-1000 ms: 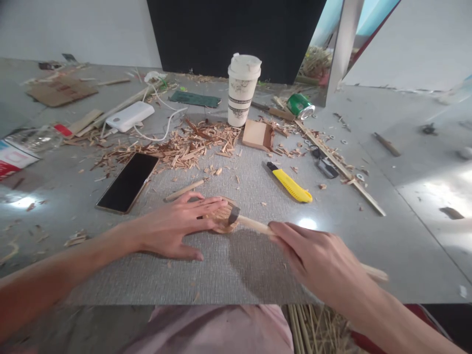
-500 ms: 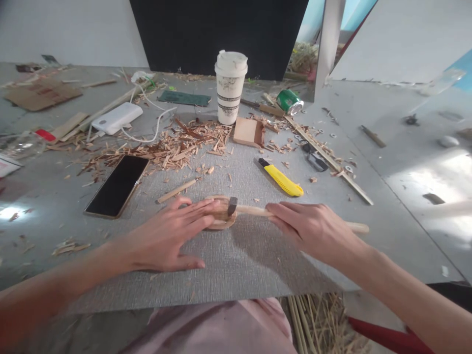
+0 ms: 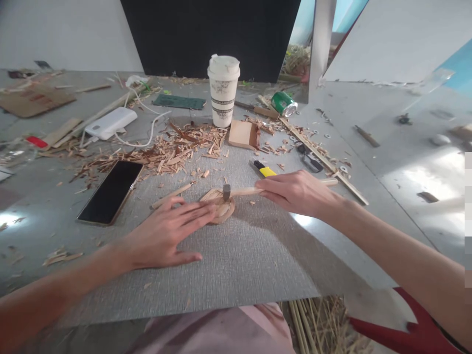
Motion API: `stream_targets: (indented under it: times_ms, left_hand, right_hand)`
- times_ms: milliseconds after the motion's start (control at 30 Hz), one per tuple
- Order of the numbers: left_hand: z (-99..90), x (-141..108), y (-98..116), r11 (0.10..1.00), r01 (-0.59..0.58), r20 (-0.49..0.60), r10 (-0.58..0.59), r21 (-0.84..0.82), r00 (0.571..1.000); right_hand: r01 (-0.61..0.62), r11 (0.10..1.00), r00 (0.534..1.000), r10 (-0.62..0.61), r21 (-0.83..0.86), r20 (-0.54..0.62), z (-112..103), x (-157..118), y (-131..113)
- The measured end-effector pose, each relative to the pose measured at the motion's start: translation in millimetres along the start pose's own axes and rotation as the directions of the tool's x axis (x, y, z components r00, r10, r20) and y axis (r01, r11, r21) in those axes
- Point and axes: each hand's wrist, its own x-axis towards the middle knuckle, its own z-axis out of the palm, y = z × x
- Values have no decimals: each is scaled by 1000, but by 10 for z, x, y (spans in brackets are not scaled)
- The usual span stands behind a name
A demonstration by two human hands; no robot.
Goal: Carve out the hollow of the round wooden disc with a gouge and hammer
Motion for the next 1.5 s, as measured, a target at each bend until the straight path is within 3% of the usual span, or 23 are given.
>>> stream_targets:
  times_ms: [300, 533, 700, 867, 1000, 1133, 1500]
  left_hand:
    - [22, 8, -37, 998, 25, 22, -24, -55, 999]
    - [-130, -5, -72, 999, 21, -169, -28, -42, 985]
    - [-181, 117, -149, 993, 120, -284, -122, -25, 951]
    - [-115, 297, -186, 984, 178, -209, -180, -29, 961]
    - [-39, 343, -228, 980, 195, -184, -200, -47, 962]
    - [6, 341, -248, 976, 212, -189, -219, -58, 957]
    - [69, 345, -246, 976, 216, -152, -210, 24, 966]
  right_hand:
    - [-57, 995, 998, 59, 87, -15, 61, -113, -46]
    - [-218, 951, 964, 245, 219, -106, 68, -204, -152]
    - [-375, 868, 901, 424, 325, -91, 28, -184, -398]
    - [-540, 662, 781, 625, 520, 14, 98, 4, -729]
    - [-552, 595, 758, 650, 584, 54, 161, 229, -892]
    - [-563, 553, 756, 645, 615, 112, 246, 393, -888]
    - [-602, 554, 763, 612, 575, 209, 310, 490, -865]
